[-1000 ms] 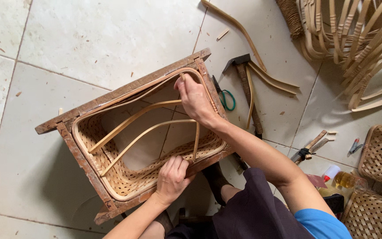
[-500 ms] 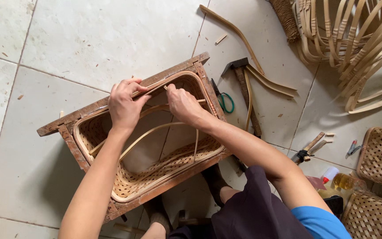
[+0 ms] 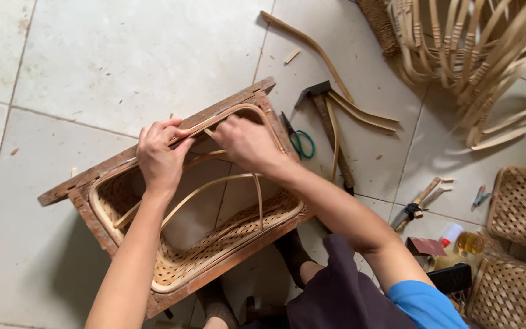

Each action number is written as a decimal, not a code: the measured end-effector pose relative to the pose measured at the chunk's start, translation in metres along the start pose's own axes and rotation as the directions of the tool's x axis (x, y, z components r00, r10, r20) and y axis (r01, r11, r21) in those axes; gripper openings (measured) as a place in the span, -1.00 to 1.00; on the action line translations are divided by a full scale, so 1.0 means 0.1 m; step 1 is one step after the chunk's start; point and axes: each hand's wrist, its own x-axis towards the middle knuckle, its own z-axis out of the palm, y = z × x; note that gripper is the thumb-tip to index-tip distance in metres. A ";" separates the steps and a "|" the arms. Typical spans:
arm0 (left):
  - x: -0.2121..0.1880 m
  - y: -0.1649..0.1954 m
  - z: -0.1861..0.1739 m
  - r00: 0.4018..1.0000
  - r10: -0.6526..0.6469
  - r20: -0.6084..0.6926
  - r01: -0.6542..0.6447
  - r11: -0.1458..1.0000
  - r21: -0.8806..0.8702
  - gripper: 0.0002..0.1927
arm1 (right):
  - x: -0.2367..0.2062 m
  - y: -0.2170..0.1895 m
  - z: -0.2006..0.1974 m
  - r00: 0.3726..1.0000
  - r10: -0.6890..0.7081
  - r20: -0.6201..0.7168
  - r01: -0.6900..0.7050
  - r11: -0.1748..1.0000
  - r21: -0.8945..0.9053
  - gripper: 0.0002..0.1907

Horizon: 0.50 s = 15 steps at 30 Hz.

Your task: The person sits on the floor weaving bamboo strips into a rectangular basket held in a wooden frame. They bend and interlace strips across the basket opening, tap strips tight with a hammer, trim excess with scissors, and press the woven strips into place along the rim.

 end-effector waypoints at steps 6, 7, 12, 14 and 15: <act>-0.41 -0.04 0.03 0.969 0.232 -0.084 -0.221 0.968 0.123 -0.68 | -0.34 1.71 -0.49 0.845 0.400 -0.355 -0.346 0.915 0.207 -0.91; -0.61 0.00 0.01 0.971 0.228 -0.070 -0.219 0.968 0.125 -0.69 | -0.52 1.94 -0.45 0.853 0.425 -0.302 -0.413 0.905 0.107 -0.91; -1.75 0.33 -0.11 0.944 0.109 0.312 -0.078 0.991 -0.110 -0.77 | -1.10 2.72 0.05 0.854 0.489 -0.177 -0.517 0.833 -0.196 -0.77; -2.05 0.43 -0.18 0.891 0.088 0.445 -0.037 0.992 -0.122 -0.60 | -1.17 2.81 0.16 0.875 0.461 -0.148 -0.484 0.829 -0.279 -0.81; -2.13 0.45 -0.20 0.901 0.095 0.424 -0.056 0.993 -0.104 -0.57 | -1.18 2.84 0.17 0.867 0.483 -0.127 -0.498 0.824 -0.269 -0.83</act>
